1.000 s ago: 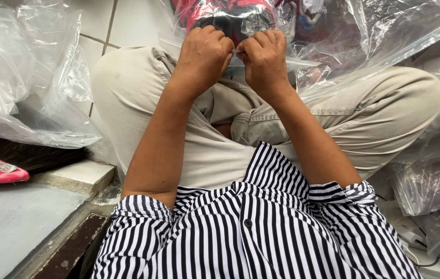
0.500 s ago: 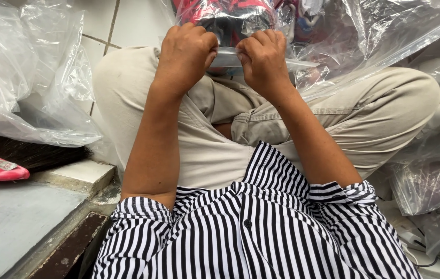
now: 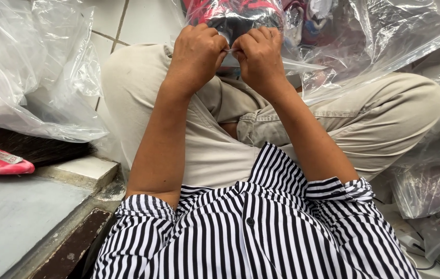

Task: The person sits on the floor and places pairs of shoes into clear plastic bags. They handle a pair of pink sneakers and a pair of red sneakers, inserting them into bags and sealing the closures.

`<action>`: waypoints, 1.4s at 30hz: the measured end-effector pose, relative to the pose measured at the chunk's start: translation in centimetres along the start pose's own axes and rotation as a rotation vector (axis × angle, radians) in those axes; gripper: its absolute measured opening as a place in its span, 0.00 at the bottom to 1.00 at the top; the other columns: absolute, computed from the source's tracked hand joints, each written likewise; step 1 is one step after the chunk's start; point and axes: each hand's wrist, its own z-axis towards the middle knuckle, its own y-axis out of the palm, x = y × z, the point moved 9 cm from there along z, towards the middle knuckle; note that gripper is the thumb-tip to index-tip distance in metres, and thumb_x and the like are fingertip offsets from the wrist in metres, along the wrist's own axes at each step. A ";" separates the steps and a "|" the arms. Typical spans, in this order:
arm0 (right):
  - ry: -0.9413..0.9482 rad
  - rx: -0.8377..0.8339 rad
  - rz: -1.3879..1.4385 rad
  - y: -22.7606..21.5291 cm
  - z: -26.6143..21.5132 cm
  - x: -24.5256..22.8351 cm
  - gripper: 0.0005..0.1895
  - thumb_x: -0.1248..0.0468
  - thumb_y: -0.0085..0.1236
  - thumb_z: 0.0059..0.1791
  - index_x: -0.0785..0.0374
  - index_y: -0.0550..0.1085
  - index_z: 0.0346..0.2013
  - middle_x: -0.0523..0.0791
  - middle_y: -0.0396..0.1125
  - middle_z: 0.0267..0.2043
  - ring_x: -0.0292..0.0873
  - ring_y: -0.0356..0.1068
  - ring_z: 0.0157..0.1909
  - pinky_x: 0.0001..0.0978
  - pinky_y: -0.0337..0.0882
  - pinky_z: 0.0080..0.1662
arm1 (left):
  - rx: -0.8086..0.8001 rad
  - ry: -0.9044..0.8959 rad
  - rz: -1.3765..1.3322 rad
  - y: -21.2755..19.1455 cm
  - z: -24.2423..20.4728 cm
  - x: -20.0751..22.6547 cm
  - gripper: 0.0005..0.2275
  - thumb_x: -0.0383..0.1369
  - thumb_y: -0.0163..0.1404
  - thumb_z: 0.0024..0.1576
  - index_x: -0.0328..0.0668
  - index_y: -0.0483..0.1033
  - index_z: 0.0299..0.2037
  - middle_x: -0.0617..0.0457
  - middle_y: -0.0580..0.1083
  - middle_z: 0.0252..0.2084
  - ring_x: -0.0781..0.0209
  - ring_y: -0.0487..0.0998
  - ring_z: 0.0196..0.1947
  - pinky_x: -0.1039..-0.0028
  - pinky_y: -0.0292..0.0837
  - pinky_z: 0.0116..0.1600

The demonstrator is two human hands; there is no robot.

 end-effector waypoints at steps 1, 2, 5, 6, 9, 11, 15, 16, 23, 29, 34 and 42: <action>-0.009 0.021 -0.012 -0.2 0.0 -0.2 0.08 0.75 0.52 0.47 0.59 0.72 0.33 0.41 0.64 0.32 0.46 0.60 0.36 0.42 0.55 0.49 | 0.012 0.006 0.009 0.0 0.0 0.1 0.10 0.31 0.62 0.56 0.50 0.74 0.24 0.61 0.67 0.22 0.59 0.68 0.27 0.67 0.64 0.32; -0.009 0.022 -0.011 -0.1 0.1 -0.2 0.08 0.75 0.52 0.47 0.59 0.72 0.33 0.41 0.64 0.32 0.46 0.60 0.36 0.42 0.55 0.49 | 0.012 0.006 0.010 0.0 0.0 0.0 0.10 0.31 0.62 0.56 0.50 0.74 0.24 0.61 0.67 0.22 0.59 0.68 0.27 0.67 0.64 0.32; -0.007 0.035 -0.012 -0.2 0.0 -0.3 0.09 0.76 0.51 0.46 0.58 0.72 0.33 0.41 0.65 0.32 0.46 0.61 0.36 0.42 0.56 0.50 | 0.013 0.008 0.012 -0.1 0.0 0.1 0.09 0.31 0.61 0.56 0.50 0.75 0.25 0.61 0.68 0.23 0.58 0.68 0.27 0.66 0.65 0.33; -0.006 0.031 -0.012 -0.2 0.1 -0.3 0.09 0.76 0.52 0.46 0.59 0.72 0.33 0.41 0.65 0.32 0.46 0.61 0.36 0.42 0.56 0.50 | 0.009 0.009 0.013 0.0 0.0 0.1 0.09 0.32 0.61 0.56 0.50 0.75 0.25 0.61 0.68 0.23 0.58 0.69 0.27 0.67 0.65 0.34; 0.006 0.019 -0.004 -0.1 0.1 -0.1 0.08 0.76 0.54 0.46 0.59 0.72 0.34 0.41 0.65 0.33 0.46 0.61 0.37 0.43 0.56 0.50 | 0.019 0.015 0.023 -0.1 0.1 0.1 0.09 0.32 0.62 0.56 0.51 0.76 0.25 0.62 0.69 0.23 0.60 0.69 0.28 0.68 0.65 0.34; 0.017 0.012 0.006 0.0 0.0 0.0 0.08 0.75 0.54 0.46 0.59 0.73 0.35 0.41 0.65 0.33 0.46 0.62 0.38 0.44 0.57 0.51 | 0.031 0.018 0.033 -0.5 0.0 0.0 0.09 0.32 0.62 0.56 0.51 0.76 0.26 0.62 0.69 0.23 0.60 0.69 0.28 0.68 0.65 0.33; 0.039 0.019 0.014 -0.1 -0.4 0.4 0.08 0.75 0.53 0.46 0.57 0.72 0.33 0.40 0.63 0.32 0.45 0.60 0.36 0.43 0.56 0.49 | -0.070 -0.066 0.004 -2.1 -0.1 -1.4 0.07 0.39 0.67 0.52 0.53 0.83 0.34 0.61 0.76 0.28 0.58 0.73 0.32 0.65 0.66 0.40; 0.050 0.017 0.034 -0.1 -0.5 0.6 0.08 0.74 0.53 0.48 0.57 0.72 0.33 0.40 0.62 0.32 0.45 0.59 0.37 0.43 0.56 0.49 | -0.128 -0.116 0.011 -2.5 -0.2 -2.2 0.07 0.39 0.67 0.53 0.52 0.85 0.37 0.58 0.79 0.31 0.57 0.74 0.32 0.65 0.67 0.42; 0.021 -0.129 0.055 0.5 1.1 -0.6 0.14 0.64 0.67 0.46 0.60 0.75 0.44 0.43 0.64 0.39 0.50 0.62 0.45 0.51 0.53 0.58 | -0.005 -0.086 -0.039 -2.2 -1.5 -3.1 0.05 0.34 0.67 0.53 0.54 0.82 0.32 0.61 0.72 0.26 0.57 0.71 0.31 0.66 0.66 0.38; -0.048 -0.052 0.033 1.9 2.2 -1.6 0.07 0.69 0.64 0.48 0.57 0.74 0.35 0.41 0.65 0.34 0.47 0.62 0.39 0.46 0.54 0.54 | -0.013 -0.101 -0.079 -2.2 -1.6 -3.4 0.04 0.34 0.66 0.54 0.50 0.84 0.35 0.60 0.74 0.27 0.56 0.71 0.31 0.65 0.67 0.38; -0.056 -0.034 -0.063 2.3 2.0 -1.7 0.06 0.72 0.57 0.48 0.58 0.72 0.35 0.41 0.65 0.34 0.47 0.61 0.37 0.44 0.56 0.50 | 0.005 -0.093 -0.112 -1.5 -1.5 -3.4 0.06 0.33 0.67 0.53 0.49 0.81 0.30 0.62 0.72 0.27 0.58 0.71 0.32 0.66 0.67 0.39; -0.047 -0.035 -0.082 2.1 2.2 -2.2 0.07 0.74 0.53 0.47 0.59 0.71 0.35 0.42 0.64 0.34 0.47 0.60 0.37 0.45 0.56 0.50 | 0.007 -0.086 -0.102 -1.5 -1.4 -3.2 0.06 0.33 0.67 0.53 0.49 0.81 0.29 0.62 0.73 0.27 0.59 0.72 0.32 0.66 0.67 0.40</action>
